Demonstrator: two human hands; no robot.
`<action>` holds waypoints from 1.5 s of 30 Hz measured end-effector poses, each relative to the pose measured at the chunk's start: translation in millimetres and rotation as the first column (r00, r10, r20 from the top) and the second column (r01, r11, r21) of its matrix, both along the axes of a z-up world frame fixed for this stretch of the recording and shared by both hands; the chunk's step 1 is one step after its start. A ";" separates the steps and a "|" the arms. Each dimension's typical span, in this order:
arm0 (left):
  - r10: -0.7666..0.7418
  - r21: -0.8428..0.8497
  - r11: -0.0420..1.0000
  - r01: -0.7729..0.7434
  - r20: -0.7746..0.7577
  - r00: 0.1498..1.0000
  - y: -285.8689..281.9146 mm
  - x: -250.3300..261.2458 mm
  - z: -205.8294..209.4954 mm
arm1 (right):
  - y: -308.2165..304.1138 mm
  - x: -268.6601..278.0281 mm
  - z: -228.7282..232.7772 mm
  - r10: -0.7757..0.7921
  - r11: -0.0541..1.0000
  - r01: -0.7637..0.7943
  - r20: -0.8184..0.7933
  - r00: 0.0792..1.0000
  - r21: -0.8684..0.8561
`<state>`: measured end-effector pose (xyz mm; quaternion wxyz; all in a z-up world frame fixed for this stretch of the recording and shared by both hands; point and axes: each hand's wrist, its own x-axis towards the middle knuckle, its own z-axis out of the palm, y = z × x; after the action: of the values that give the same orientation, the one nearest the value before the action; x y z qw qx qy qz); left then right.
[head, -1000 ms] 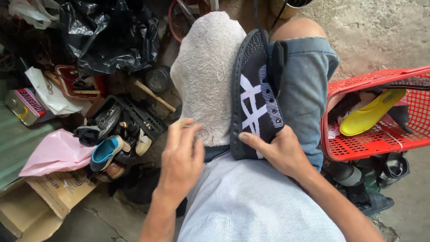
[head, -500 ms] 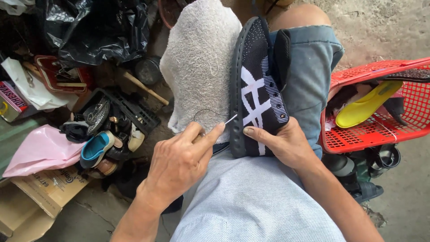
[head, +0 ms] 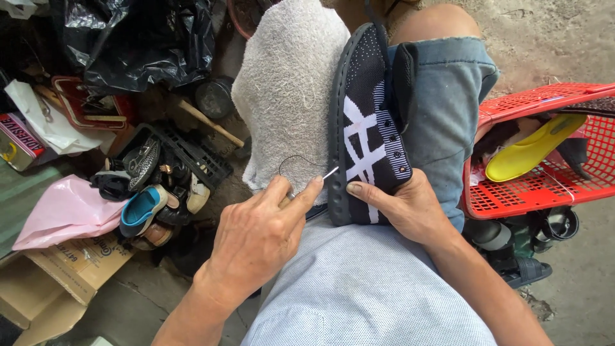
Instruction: Hand-sewing the sole of a sneaker using a needle and thread at a repair station.
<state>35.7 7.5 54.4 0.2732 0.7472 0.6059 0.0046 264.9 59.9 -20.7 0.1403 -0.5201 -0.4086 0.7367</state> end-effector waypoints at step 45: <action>-0.178 0.198 0.962 0.186 -0.057 0.982 9.6 -26.1 -50.4 | -31.0 82.1 0.8 -0.357 0.351 -0.661 0.748 0.560 0.663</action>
<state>9.6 17.2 4.0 0.1830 0.8235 0.5363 0.0267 346.9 28.9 -19.9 0.1185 -0.5676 -0.8129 0.0544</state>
